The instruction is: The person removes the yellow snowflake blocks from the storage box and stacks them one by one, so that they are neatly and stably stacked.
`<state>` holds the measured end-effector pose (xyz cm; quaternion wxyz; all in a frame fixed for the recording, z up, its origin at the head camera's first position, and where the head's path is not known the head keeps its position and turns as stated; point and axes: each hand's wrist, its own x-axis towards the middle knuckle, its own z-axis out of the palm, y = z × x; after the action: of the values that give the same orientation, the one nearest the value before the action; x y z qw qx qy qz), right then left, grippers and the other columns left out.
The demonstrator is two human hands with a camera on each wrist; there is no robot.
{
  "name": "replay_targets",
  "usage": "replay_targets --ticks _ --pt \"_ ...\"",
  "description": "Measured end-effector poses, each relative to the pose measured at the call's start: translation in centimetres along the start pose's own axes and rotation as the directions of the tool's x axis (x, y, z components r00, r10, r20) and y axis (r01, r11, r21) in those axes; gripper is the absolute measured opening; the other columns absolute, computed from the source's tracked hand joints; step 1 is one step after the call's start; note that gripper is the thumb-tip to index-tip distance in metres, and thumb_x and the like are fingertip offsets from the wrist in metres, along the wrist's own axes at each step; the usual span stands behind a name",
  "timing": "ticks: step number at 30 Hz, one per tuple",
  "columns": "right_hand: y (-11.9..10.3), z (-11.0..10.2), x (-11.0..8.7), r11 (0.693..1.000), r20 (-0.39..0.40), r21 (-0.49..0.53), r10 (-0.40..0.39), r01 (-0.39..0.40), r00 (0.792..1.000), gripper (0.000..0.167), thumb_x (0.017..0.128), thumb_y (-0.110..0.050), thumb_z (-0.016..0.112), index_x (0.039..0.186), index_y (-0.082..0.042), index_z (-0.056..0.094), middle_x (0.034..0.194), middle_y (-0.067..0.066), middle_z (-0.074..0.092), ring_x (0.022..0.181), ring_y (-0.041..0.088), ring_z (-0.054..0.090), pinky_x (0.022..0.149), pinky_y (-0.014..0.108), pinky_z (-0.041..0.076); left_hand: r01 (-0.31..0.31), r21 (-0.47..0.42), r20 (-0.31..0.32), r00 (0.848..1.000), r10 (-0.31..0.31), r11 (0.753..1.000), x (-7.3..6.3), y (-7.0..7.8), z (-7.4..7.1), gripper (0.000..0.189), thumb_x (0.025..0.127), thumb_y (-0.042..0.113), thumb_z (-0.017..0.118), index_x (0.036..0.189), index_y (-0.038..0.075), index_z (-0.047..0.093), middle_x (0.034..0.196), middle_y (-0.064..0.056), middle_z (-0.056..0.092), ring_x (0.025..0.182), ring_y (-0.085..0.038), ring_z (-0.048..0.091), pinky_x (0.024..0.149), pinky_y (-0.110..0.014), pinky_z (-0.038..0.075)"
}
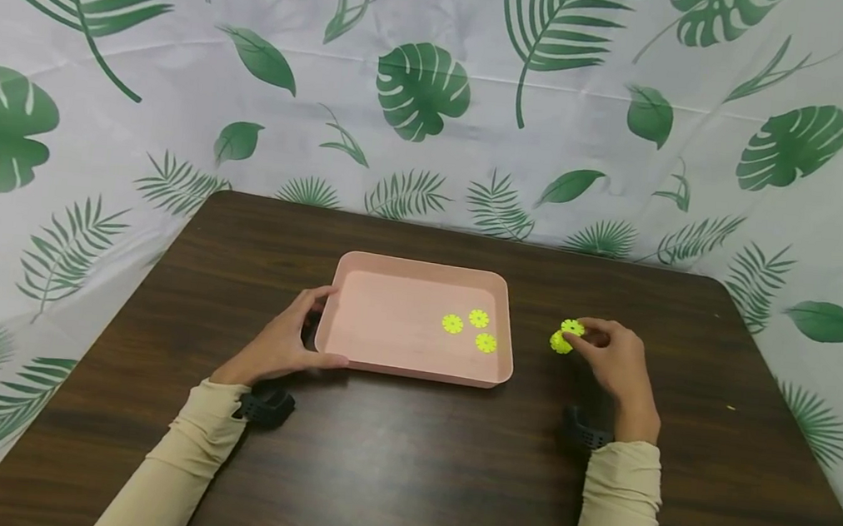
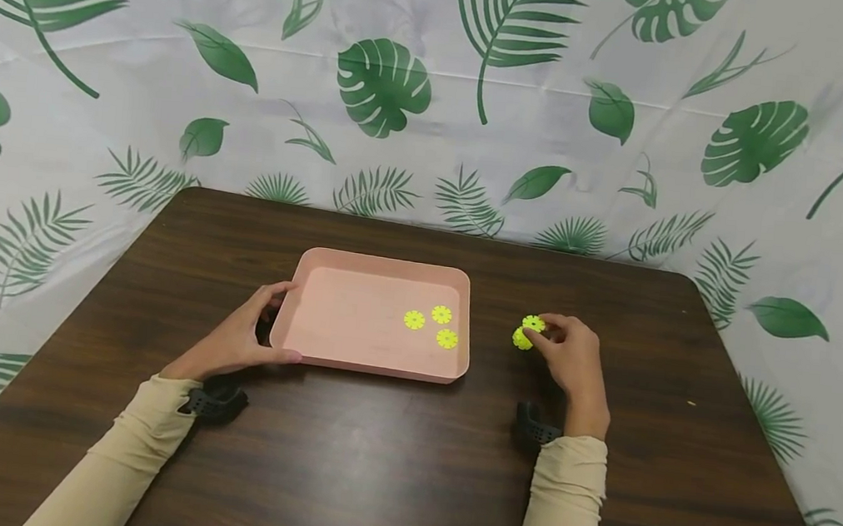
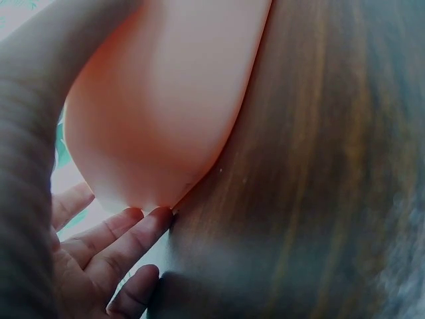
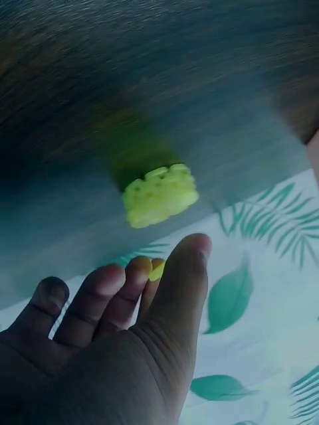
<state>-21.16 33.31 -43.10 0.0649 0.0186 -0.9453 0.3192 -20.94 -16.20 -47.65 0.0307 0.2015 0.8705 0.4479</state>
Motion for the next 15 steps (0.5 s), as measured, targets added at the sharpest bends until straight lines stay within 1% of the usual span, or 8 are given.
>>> replay_targets --ticks 4,8,15 --pt "0.68 -0.10 -0.11 0.999 0.029 0.016 0.034 -0.035 0.999 0.046 0.100 -0.025 0.072 0.129 0.010 0.066 0.115 0.027 0.065 0.097 0.039 0.064 0.075 0.041 0.053 0.001 -0.008 0.000 1.000 -0.001 1.000 -0.04 0.11 -0.09 0.107 0.075 0.038 0.091 0.160 0.017 0.030 0.146 -0.014 0.044 0.128 -0.034 0.050 0.102 -0.061 0.044" --pt "0.76 -0.20 -0.08 0.999 0.047 0.012 0.045 -0.046 0.998 0.047 0.099 -0.028 0.073 0.129 0.008 0.067 0.118 0.027 0.063 0.098 0.039 0.063 0.075 0.040 0.053 0.005 -0.002 -0.001 1.000 -0.005 1.000 0.05 0.23 -0.20 0.107 0.076 0.038 0.091 0.161 0.016 0.029 0.145 -0.015 0.045 0.128 -0.034 0.050 0.102 -0.061 0.044" --pt "1.05 0.11 0.04 0.999 0.066 -0.007 0.047 -0.047 0.997 0.046 0.097 -0.026 0.076 0.128 0.007 0.068 0.115 0.027 0.062 0.094 0.037 0.063 0.072 0.037 0.052 0.000 0.004 -0.003 1.000 0.000 1.000 -0.02 0.06 -0.08 0.107 0.076 0.038 0.090 0.161 0.017 0.029 0.145 -0.014 0.045 0.128 -0.033 0.050 0.101 -0.059 0.044"
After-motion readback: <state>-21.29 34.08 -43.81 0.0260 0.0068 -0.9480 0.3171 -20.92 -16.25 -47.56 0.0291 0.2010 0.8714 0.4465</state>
